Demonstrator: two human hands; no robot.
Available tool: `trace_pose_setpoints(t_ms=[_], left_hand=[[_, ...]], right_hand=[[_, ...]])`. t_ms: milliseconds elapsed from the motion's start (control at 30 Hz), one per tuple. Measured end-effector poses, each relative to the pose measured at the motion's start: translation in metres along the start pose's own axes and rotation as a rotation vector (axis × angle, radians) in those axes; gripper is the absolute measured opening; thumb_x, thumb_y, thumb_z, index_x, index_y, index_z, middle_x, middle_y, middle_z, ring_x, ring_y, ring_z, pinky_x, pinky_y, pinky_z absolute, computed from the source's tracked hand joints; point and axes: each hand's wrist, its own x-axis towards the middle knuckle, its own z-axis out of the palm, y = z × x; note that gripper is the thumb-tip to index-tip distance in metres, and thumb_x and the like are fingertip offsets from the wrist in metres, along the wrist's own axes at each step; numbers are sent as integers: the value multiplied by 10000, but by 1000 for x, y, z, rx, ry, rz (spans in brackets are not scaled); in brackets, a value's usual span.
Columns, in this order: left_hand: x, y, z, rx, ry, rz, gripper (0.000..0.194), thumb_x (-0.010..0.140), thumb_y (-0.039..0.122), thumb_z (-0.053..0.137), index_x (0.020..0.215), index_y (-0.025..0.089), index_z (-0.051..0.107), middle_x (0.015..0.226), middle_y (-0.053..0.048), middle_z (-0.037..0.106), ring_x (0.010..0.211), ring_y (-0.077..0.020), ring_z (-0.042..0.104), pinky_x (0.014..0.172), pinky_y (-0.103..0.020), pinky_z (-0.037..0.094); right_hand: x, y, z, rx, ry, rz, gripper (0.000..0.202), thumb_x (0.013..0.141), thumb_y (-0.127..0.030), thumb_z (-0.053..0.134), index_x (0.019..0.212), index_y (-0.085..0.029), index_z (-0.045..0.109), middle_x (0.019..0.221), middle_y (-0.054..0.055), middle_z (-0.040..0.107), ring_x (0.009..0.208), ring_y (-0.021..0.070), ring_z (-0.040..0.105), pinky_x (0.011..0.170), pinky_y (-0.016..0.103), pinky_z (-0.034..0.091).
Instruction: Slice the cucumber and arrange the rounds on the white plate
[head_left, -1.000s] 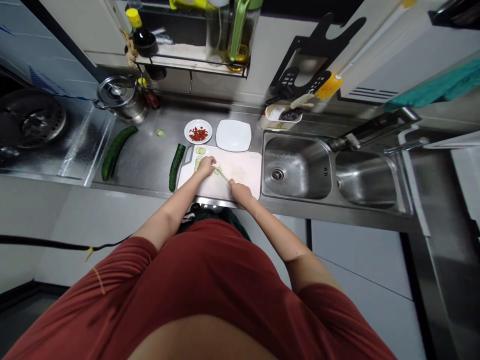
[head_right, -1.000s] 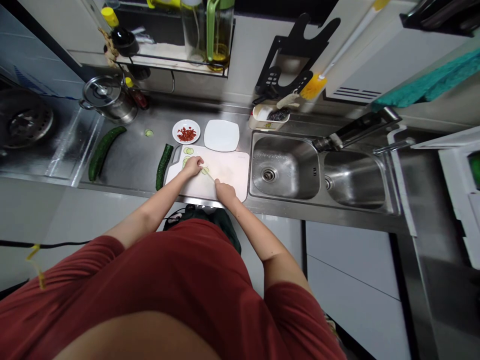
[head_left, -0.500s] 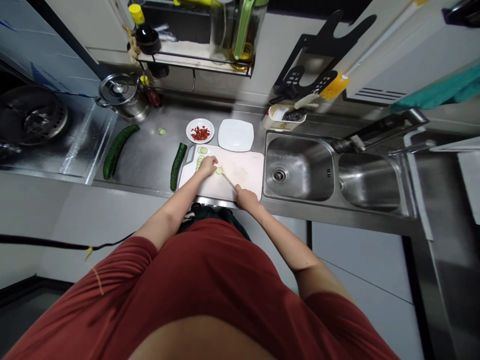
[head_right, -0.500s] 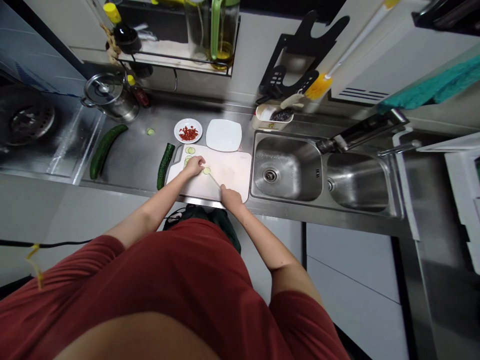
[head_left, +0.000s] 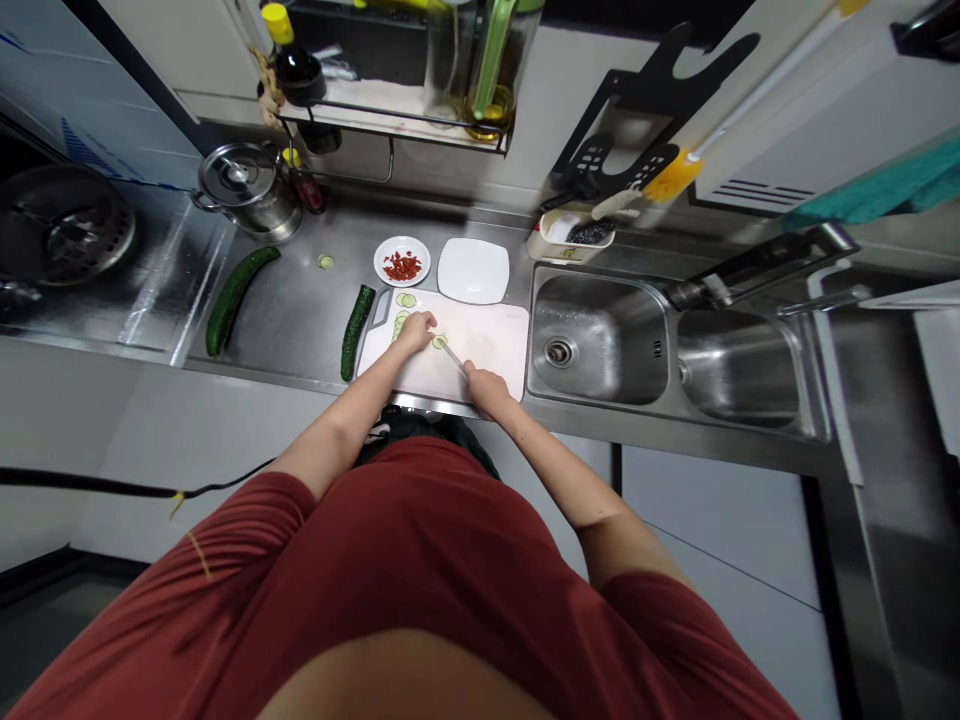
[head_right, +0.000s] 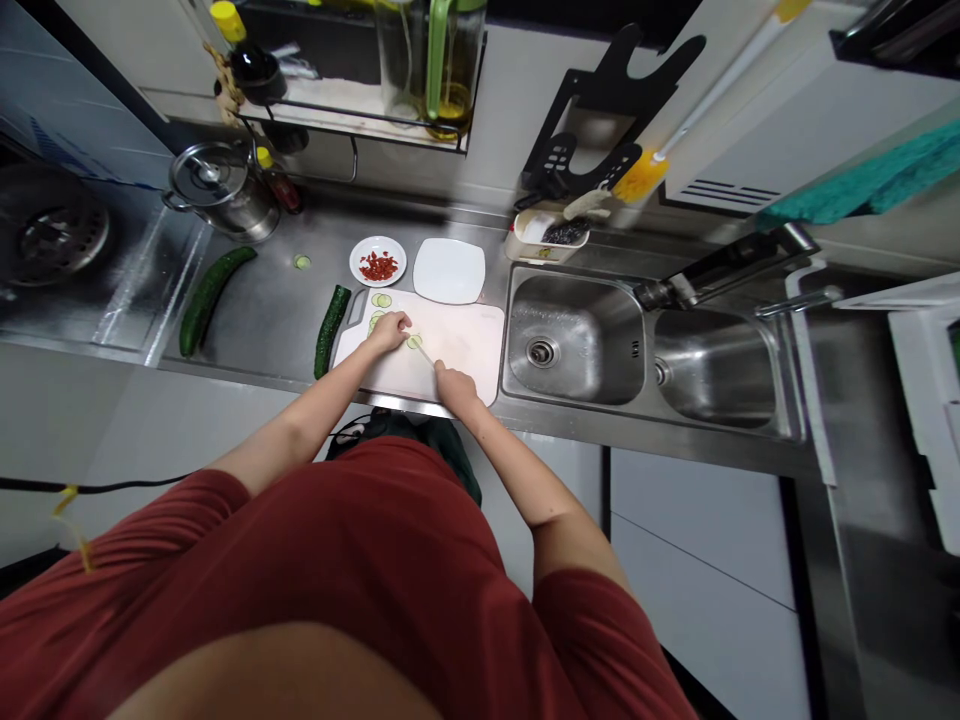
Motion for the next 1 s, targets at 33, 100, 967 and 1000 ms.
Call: trace_pose_setpoints(t_ms=[33, 100, 967, 1000], left_hand=[[0, 0, 0, 0, 0, -3, 231, 699, 116, 650, 919, 186, 657, 857, -31, 595, 814, -165, 542, 779, -280, 421], [0, 0, 0, -4, 3, -6, 229, 702, 126, 655, 923, 182, 658, 869, -37, 598, 820, -169, 544, 785, -285, 423], [2, -3, 3, -4, 4, 0, 228, 702, 120, 656, 924, 176, 659, 867, -32, 600, 818, -161, 541, 779, -270, 411], [3, -3, 4, -3, 4, 1, 230, 700, 120, 659, 922, 176, 659, 866, -32, 600, 818, -161, 541, 778, -270, 411]], right_hand=[[1, -1, 0, -6, 7, -1, 361, 913, -96, 333, 1268, -148, 368, 1038, 160, 660, 955, 245, 650, 776, 323, 488], [3, -2, -1, -10, 15, 1, 366, 908, -84, 329, 1267, -144, 371, 1039, 164, 660, 963, 246, 648, 780, 325, 487], [-3, 6, 12, 24, 8, 1, 334, 913, -127, 379, 1245, -157, 378, 1000, 150, 665, 934, 263, 652, 781, 351, 489], [-2, 5, 12, 25, 11, -1, 330, 914, -124, 377, 1243, -156, 378, 999, 152, 665, 935, 259, 652, 781, 347, 488]])
